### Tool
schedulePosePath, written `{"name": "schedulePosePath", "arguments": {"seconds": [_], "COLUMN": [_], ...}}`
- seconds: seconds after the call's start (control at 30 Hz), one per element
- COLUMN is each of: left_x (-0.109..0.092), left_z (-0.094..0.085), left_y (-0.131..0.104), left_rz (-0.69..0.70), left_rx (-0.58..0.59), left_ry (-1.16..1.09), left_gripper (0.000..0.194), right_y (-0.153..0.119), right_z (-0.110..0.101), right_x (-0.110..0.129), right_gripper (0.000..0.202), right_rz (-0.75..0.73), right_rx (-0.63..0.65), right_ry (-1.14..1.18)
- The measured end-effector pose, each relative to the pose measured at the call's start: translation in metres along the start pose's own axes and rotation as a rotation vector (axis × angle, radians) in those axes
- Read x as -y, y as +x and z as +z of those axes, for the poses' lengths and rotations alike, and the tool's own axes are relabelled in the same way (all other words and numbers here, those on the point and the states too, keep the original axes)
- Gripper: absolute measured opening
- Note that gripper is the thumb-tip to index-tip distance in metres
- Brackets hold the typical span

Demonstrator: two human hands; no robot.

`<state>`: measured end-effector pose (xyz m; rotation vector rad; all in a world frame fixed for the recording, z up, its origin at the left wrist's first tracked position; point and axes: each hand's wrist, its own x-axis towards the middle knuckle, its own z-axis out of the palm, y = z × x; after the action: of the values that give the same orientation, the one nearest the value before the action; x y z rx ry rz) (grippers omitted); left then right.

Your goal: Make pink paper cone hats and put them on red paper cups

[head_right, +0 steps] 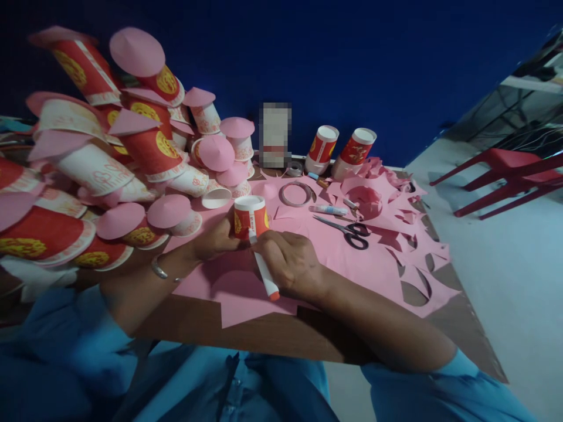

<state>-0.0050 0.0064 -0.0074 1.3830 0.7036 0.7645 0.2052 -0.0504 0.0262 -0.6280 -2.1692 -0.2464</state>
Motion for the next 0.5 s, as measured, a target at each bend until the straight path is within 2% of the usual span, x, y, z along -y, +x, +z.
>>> {"name": "schedulePosePath", "arguments": {"seconds": [0.17,0.5], "left_x": [-0.005,-0.0097], "left_z": [0.002,0.0043], "left_y": [0.0,0.0022], "left_rz": [-0.024,-0.009], "left_rx": [-0.021,0.018], "left_ry": [-0.105,-0.206], "left_gripper": [0.084,0.056], "right_y": [0.0033,0.0049], "right_z": [-0.0034,-0.0067], "right_x": [-0.0005,-0.0028], "right_gripper": [0.012,0.014], "right_rz": [0.035,0.07], "right_rx": [-0.021,-0.01], "right_ry": [-0.004,-0.002]}}
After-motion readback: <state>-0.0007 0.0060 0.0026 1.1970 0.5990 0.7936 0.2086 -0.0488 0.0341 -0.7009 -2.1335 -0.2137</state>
